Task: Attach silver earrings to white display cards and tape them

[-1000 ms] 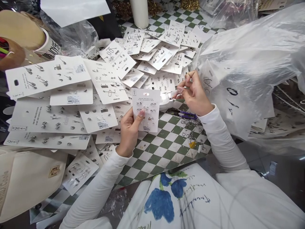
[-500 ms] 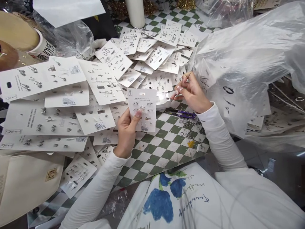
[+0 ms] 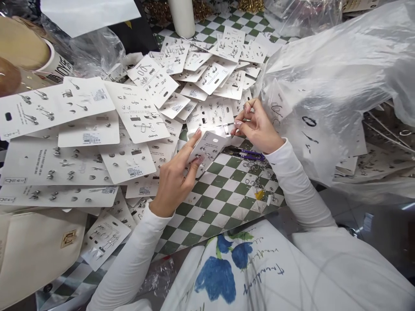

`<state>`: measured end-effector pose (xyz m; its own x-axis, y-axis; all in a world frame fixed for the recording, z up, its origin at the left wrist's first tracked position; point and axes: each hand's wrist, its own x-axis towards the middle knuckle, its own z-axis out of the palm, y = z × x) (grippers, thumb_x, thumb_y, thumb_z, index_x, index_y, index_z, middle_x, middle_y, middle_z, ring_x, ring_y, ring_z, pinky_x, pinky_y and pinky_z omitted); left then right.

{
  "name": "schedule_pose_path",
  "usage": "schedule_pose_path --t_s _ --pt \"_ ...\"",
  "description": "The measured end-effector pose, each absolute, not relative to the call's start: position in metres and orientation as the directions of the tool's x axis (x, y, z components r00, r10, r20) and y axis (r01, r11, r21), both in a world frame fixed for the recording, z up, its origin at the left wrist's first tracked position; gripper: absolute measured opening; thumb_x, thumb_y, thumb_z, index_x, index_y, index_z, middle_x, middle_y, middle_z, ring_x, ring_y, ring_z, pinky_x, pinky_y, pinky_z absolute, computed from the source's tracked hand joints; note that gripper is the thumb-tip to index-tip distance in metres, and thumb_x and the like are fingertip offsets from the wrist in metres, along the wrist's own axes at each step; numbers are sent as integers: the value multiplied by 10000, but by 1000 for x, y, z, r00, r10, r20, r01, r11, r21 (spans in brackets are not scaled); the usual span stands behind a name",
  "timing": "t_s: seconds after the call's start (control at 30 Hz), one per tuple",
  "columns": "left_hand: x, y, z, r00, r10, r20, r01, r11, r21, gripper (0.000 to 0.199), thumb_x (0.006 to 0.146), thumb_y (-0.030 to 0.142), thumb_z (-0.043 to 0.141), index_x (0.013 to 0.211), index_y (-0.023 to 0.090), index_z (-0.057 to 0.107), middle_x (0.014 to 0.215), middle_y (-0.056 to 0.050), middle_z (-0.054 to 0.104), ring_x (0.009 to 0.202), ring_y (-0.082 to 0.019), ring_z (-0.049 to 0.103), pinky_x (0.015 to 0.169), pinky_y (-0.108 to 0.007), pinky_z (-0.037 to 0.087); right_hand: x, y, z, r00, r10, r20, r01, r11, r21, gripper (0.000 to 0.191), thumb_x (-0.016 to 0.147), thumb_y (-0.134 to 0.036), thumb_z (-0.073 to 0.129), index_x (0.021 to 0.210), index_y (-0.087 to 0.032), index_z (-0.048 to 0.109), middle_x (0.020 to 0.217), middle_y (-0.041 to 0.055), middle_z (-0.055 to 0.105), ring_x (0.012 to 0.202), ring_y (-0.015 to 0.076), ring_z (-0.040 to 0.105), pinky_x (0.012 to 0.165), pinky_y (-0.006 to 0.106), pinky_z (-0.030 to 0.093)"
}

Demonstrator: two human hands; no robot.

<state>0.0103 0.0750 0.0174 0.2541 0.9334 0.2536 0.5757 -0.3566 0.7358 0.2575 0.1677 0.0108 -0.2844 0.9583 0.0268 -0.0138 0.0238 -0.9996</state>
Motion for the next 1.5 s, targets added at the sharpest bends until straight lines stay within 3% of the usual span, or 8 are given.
schedule_pose_path --t_s 0.23,0.57,0.77,0.87,0.97,1.07,1.3,1.5 --pt "10 75 16 243 935 257 587 -353 729 526 1048 233 541 1563 244 433 1517 -79 557 837 -181 701 613 -302 556 256 169 6 -269 963 14 10 17 -1000 391 885 -27 583 919 -285 291 837 -54 551 728 149 675 731 341 640" --pt "11 74 18 251 932 261 617 -362 699 540 1049 216 546 1571 255 413 1516 -78 555 909 -203 736 659 -319 612 253 166 6 -287 958 -11 138 30 -990 388 889 1 551 908 -284 288 801 -35 554 728 165 605 716 368 603" --pt "13 76 17 249 929 275 552 -369 747 535 1050 262 541 1571 269 420 1516 -69 555 1207 -296 669 855 -401 623 253 162 4 -292 956 -12 255 66 -965 437 824 60 580 904 -280 317 754 -36 515 675 184 562 615 370 554" --pt "13 75 17 206 941 269 525 -338 781 479 1049 307 546 1523 259 494 1466 -85 608 1108 -288 701 780 -392 615 259 160 14 -268 963 -20 198 35 -979 403 854 36 570 916 -280 328 782 -25 540 690 184 599 631 368 567" --pt "13 72 20 40 953 299 459 -283 842 271 1028 373 601 1234 231 707 1001 -51 760 721 -190 681 571 -309 547 267 158 32 -267 961 76 107 108 -988 300 932 -46 549 937 -275 355 817 -4 585 739 177 606 666 348 537" --pt "13 68 24 -151 972 183 284 -134 949 218 991 444 660 1050 248 736 678 18 612 500 -113 520 412 -242 429 268 154 48 -309 944 119 14 130 -991 236 1002 -182 555 931 -274 350 797 0 628 695 182 568 622 350 459" --pt "20 64 19 -12 985 -172 -162 167 973 311 960 388 696 1213 207 684 1204 -107 731 1011 -259 743 721 -331 677 252 138 59 -460 879 125 -177 47 -983 374 970 -368 694 922 -273 336 840 3 621 710 195 567 616 358 455" --pt "35 57 16 90 990 -110 -189 126 974 527 855 278 825 1316 216 577 1351 -111 678 1227 -284 677 1011 -410 625 231 121 50 -490 848 205 -76 193 -978 308 1005 -259 608 907 -276 317 874 10 531 747 197 495 663 376 487"
